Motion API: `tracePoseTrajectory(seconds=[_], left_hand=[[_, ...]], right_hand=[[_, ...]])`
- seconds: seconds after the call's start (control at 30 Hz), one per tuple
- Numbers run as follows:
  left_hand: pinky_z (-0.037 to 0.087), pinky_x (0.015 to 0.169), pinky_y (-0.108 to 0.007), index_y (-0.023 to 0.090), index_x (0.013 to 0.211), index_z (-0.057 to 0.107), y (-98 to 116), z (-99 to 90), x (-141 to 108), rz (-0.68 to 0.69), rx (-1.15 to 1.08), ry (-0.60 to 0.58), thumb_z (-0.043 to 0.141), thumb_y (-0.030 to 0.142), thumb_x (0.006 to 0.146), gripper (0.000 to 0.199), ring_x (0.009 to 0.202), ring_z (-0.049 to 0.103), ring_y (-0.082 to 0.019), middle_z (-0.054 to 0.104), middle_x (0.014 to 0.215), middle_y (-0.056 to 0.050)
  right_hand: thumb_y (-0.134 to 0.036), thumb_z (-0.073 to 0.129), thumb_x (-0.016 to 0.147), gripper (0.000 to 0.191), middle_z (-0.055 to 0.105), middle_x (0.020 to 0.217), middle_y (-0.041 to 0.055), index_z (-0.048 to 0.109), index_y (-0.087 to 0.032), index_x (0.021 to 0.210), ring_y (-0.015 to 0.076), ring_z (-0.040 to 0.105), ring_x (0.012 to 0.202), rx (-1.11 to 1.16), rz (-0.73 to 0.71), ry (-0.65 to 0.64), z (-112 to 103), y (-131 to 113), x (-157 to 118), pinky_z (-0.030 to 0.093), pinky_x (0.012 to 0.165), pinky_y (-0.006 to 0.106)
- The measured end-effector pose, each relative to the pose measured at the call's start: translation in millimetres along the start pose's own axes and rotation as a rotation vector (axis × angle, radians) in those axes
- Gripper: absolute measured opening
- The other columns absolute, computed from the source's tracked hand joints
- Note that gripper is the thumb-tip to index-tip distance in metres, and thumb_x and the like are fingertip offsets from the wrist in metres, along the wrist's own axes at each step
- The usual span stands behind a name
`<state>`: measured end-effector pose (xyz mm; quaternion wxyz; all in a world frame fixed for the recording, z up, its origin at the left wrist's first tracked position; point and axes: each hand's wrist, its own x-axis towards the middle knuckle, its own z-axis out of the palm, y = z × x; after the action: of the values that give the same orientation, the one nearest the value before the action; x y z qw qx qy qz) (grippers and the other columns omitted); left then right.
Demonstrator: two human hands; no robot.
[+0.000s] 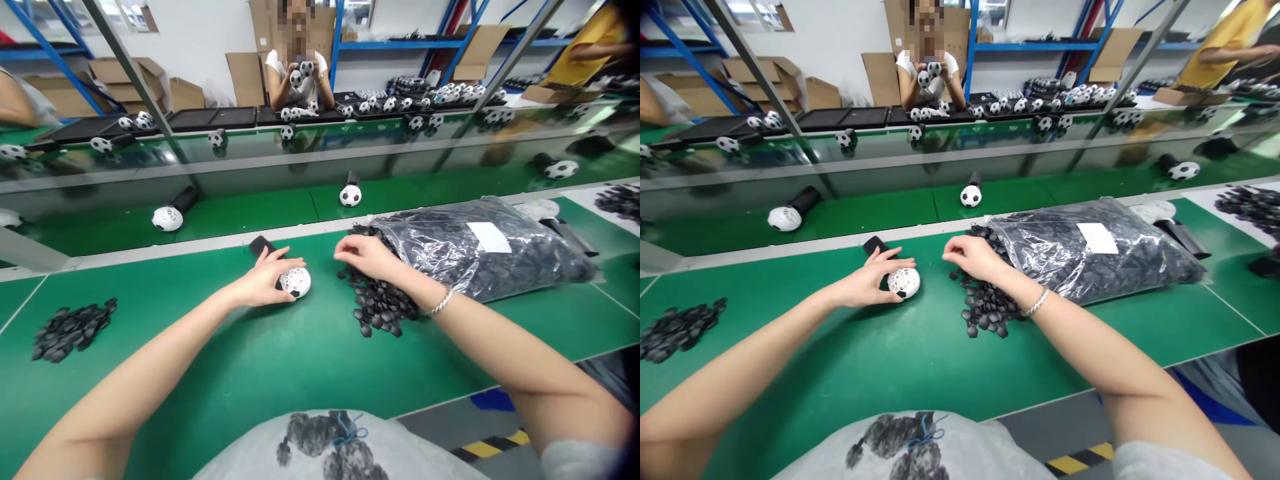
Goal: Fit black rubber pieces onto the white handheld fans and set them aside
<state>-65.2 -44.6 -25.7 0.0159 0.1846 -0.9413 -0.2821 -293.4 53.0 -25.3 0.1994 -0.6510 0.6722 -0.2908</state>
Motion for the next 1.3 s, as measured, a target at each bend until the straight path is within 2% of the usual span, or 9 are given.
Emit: tracePoseTrajectory(seconds=[0.13,0.27,0.37,0.47,0.6,0.73,0.87,1.0,1.3], left_hand=[[0.011,0.102,-0.059,0.02,0.129,0.036,9.7,12.4,0.7,-0.134,-0.045,0.085,0.064,0.041,0.065,0.073,0.132,-0.001,-0.035,0.029,0.14,-0.011],[0.019,0.107,-0.047,0.014,0.123,0.04,7.2,19.5,3.2,-0.055,-0.094,0.107,0.059,0.026,0.069,0.059,0.134,0.005,-0.028,0.04,0.132,-0.012],[0.019,0.107,-0.045,0.016,0.127,0.034,2.8,16.5,0.7,0.019,-0.116,0.038,0.055,0.017,0.069,0.062,0.134,0.005,-0.024,0.026,0.14,-0.011],[0.016,0.107,-0.048,0.015,0.124,0.037,3.3,17.2,-1.8,-0.016,-0.119,0.109,0.056,0.017,0.068,0.059,0.134,0.004,-0.026,0.017,0.143,-0.013],[0.018,0.106,-0.049,0.018,0.121,0.039,4.0,22.1,-1.4,0.001,-0.151,0.151,0.057,0.018,0.069,0.055,0.134,0.007,-0.025,0.025,0.141,-0.012],[0.02,0.106,-0.049,0.017,0.123,0.037,-0.2,23.6,-0.1,0.049,-0.166,0.158,0.058,0.015,0.067,0.06,0.134,0.009,-0.026,0.031,0.138,-0.012],[0.022,0.106,-0.046,0.016,0.119,0.041,-3.0,24.6,1.3,0.067,-0.178,0.18,0.062,0.019,0.066,0.058,0.133,0.012,-0.026,0.042,0.129,-0.012],[0.024,0.105,-0.046,0.017,0.115,0.044,-1.8,25.7,2.7,0.059,-0.193,0.204,0.064,0.03,0.068,0.053,0.132,0.014,-0.027,0.047,0.124,-0.011],[0.022,0.106,-0.046,0.017,0.11,0.045,4.4,23.1,4.5,0.052,-0.173,0.19,0.06,0.023,0.068,0.044,0.132,0.017,-0.027,0.05,0.119,-0.009]], right_hand=[[-0.026,0.056,0.078,0.013,0.064,0.082,0.0011,0.065,-0.018,0.082,0.0126,0.057,0.073,-0.249,-0.029,-0.062,-14.8,19.0,-9.8,0.041,0.068,0.023],[-0.025,0.053,0.081,0.017,0.063,0.086,0.0056,0.065,-0.017,0.09,0.0175,0.055,0.084,-0.51,-0.202,-0.189,5.3,16.1,-18.2,0.04,0.073,0.026],[-0.016,0.048,0.082,0.016,0.06,0.077,0.0096,0.064,-0.013,0.081,0.019,0.053,0.077,-0.742,-0.292,-0.229,20.9,11.4,-21.2,0.039,0.068,0.029],[-0.007,0.042,0.081,0.019,0.058,0.075,0.0119,0.061,-0.009,0.082,0.0209,0.052,0.074,-0.823,-0.325,-0.213,27.3,9.2,-21.2,0.039,0.067,0.032],[-0.012,0.041,0.084,0.024,0.06,0.087,0.0107,0.058,-0.012,0.101,0.0185,0.054,0.083,-0.501,-0.212,-0.125,27.8,0.3,-19.8,0.041,0.074,0.03],[-0.022,0.049,0.083,0.015,0.063,0.086,0.0025,0.062,-0.018,0.087,0.0123,0.056,0.079,0.043,-0.126,-0.106,33.0,-18.2,-19.6,0.043,0.074,0.024],[-0.024,0.059,0.075,0.01,0.061,0.08,0.0017,0.064,-0.016,0.079,0.0115,0.055,0.075,0.288,-0.092,-0.114,43.6,-28.3,-15.3,0.043,0.07,0.023],[-0.023,0.059,0.075,0.009,0.061,0.075,0.0002,0.062,-0.015,0.076,0.0105,0.054,0.069,0.298,-0.097,-0.147,48.6,-28.1,-9.3,0.042,0.067,0.022],[-0.014,0.065,0.069,0.005,0.058,0.073,-0.0003,0.061,-0.016,0.067,0.0093,0.052,0.069,0.01,-0.238,-0.17,39.5,-39.1,2.3,0.037,0.065,0.02]])
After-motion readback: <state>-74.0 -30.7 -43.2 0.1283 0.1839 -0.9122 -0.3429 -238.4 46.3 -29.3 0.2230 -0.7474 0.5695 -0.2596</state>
